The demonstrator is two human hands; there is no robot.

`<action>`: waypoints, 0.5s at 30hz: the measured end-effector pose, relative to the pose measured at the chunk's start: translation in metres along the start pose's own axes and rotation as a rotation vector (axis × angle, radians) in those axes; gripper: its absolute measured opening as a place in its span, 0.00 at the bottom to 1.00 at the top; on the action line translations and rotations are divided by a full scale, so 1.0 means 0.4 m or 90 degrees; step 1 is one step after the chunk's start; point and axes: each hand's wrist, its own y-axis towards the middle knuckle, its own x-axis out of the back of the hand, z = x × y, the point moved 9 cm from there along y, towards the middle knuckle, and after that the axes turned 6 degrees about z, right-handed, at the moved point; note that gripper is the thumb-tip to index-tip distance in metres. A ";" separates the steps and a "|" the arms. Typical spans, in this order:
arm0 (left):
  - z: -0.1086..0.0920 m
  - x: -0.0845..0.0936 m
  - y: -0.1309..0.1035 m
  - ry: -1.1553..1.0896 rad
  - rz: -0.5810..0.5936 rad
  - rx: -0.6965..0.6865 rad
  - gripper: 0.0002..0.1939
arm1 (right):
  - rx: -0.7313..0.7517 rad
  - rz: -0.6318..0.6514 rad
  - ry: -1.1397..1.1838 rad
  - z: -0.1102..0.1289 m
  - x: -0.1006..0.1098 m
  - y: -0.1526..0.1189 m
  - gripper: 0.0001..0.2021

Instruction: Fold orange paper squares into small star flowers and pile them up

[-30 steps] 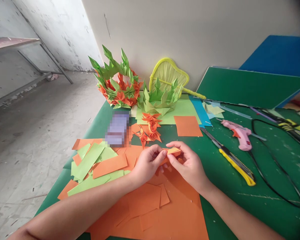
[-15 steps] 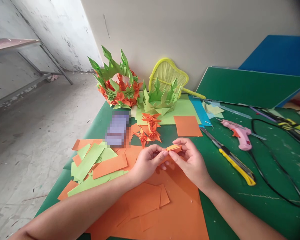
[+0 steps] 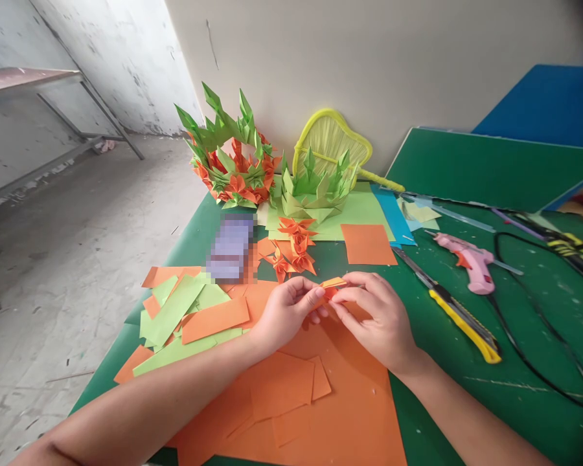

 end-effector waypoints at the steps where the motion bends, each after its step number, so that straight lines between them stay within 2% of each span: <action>1: 0.000 0.000 0.000 0.002 -0.001 0.004 0.19 | 0.008 0.004 -0.012 0.003 0.001 0.001 0.06; 11: 0.011 0.002 0.008 0.000 -0.008 0.008 0.23 | 0.056 0.130 -0.053 0.009 -0.036 0.002 0.09; 15: 0.007 0.000 0.005 0.036 0.003 -0.003 0.22 | 0.086 0.133 -0.057 0.021 -0.037 0.002 0.10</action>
